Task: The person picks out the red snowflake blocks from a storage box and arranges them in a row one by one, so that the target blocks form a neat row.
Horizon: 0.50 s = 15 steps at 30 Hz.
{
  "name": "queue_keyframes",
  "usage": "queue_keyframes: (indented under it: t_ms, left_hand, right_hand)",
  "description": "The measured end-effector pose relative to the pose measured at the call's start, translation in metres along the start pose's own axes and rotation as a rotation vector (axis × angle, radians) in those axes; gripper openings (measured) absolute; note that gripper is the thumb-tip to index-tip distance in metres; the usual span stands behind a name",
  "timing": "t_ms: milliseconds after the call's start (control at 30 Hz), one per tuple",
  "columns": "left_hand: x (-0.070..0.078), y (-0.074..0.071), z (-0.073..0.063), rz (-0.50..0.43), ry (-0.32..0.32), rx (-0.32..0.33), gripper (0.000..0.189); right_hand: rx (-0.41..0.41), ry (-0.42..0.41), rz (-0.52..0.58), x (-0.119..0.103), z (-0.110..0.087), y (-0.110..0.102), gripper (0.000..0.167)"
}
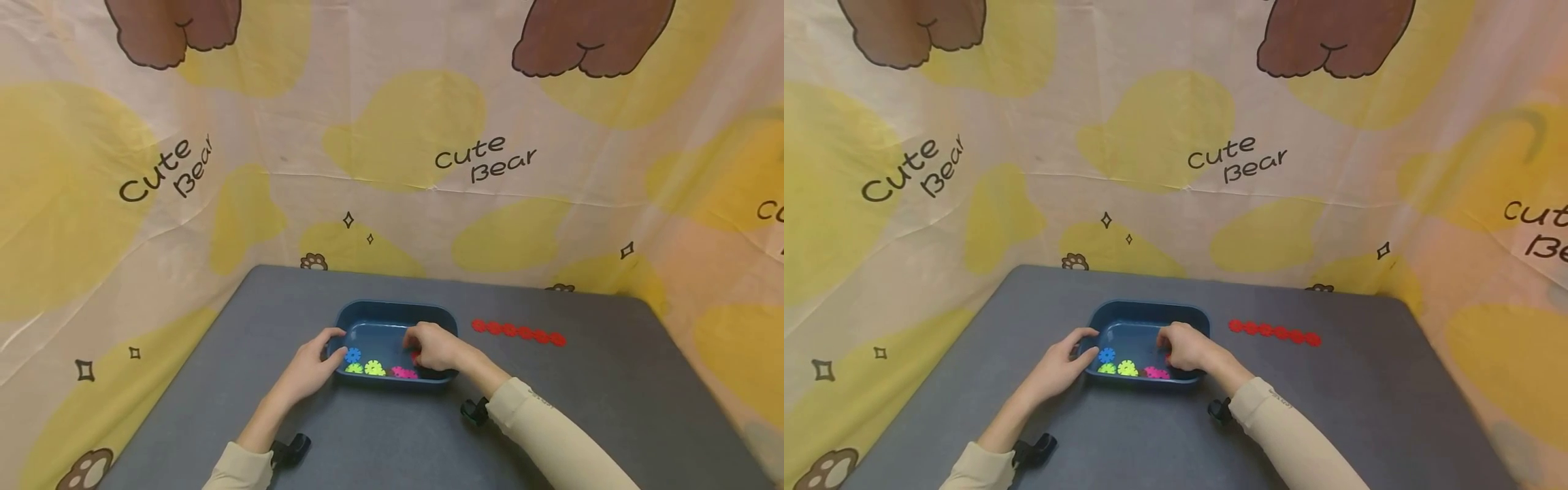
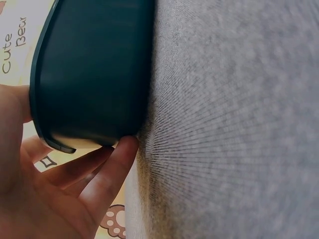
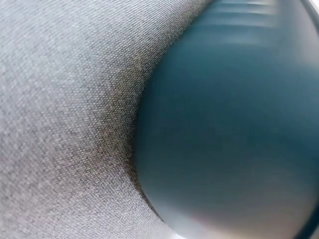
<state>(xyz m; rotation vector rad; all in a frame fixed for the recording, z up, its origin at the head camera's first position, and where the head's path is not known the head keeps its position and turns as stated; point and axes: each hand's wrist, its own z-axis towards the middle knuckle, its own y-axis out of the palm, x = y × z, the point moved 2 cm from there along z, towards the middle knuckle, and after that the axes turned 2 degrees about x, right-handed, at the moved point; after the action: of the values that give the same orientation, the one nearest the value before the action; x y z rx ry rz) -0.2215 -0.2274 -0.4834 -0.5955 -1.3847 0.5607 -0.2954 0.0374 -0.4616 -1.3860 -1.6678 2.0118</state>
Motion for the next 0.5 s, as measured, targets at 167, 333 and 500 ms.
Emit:
queue_keyframes:
  t_ms: [167, 333, 500]
  left_hand:
    - [0.0, 0.001, 0.001, 0.002, 0.003, -0.002, 0.041]
    - [-0.001, 0.0, 0.001, -0.004, 0.012, -0.002, 0.042]
    - [-0.001, 0.0, 0.0, -0.008, 0.012, -0.004, 0.042]
  right_hand:
    - [-0.025, 0.008, -0.011, -0.001, 0.002, 0.0, 0.029]
    - [-0.016, -0.011, -0.019, -0.001, 0.005, 0.003, 0.028]
    - [0.002, 0.006, -0.021, 0.001, 0.011, 0.008, 0.02]
